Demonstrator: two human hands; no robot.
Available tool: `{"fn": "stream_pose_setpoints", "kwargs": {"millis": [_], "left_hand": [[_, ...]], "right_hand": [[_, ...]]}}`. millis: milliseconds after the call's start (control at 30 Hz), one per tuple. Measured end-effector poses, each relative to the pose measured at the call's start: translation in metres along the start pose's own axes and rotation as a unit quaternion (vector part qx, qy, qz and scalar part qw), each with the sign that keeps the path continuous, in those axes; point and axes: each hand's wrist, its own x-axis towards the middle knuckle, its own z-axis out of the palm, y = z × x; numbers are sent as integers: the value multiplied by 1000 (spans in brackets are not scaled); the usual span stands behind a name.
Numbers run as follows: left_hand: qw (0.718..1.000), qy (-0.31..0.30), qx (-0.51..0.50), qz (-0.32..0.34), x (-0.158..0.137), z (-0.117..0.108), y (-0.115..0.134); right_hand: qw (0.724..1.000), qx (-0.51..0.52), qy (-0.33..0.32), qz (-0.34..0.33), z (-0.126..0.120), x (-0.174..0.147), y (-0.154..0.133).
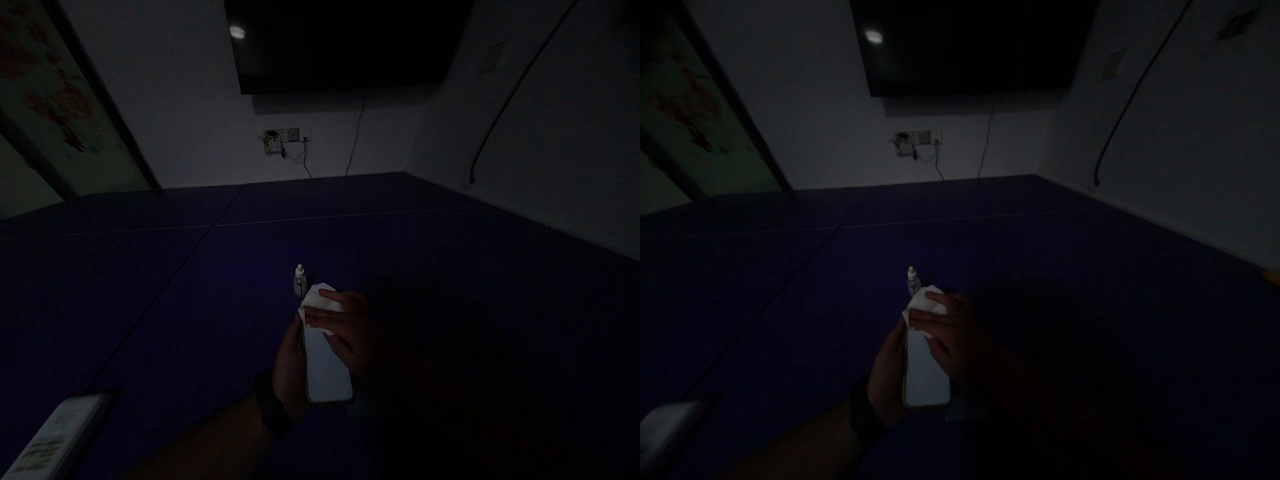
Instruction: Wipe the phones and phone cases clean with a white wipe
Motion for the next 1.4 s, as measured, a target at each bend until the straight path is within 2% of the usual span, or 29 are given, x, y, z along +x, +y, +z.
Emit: {"fn": "stream_pose_setpoints", "kwargs": {"millis": [167, 400, 500, 633, 833, 967, 1100, 1200, 1400], "left_hand": [[1000, 2, -14, 8, -3, 6, 0], [1000, -18, -18, 6, -1, 1, -2], [1000, -14, -21, 16, 1, 0, -2], [999, -19, 16, 34, 1, -2, -1], [1000, -14, 19, 3, 1, -7, -2], [1000, -24, -12, 8, 1, -3, -1], [1000, -16, -10, 22, -2, 2, 0], [999, -15, 2, 29, -3, 2, 0], [1000, -20, 22, -5, 0, -4, -1]], "right_hand": [[999, -15, 35, 39, 3, -2, -1], [1000, 0, -28, 8, 4, -1, 1], [1000, 22, -2, 9, 2, -3, 5], [999, -10, 15, 50, 5, -4, 1], [1000, 12, -19, 6, 5, 1, -2], [999, 46, 1, 10, 1, -3, 3], [998, 14, 45, 40, 6, -5, -1], [999, -5, 30, 41, 9, -3, -6], [1000, 19, 19, -7, 5, -3, 1]]}}
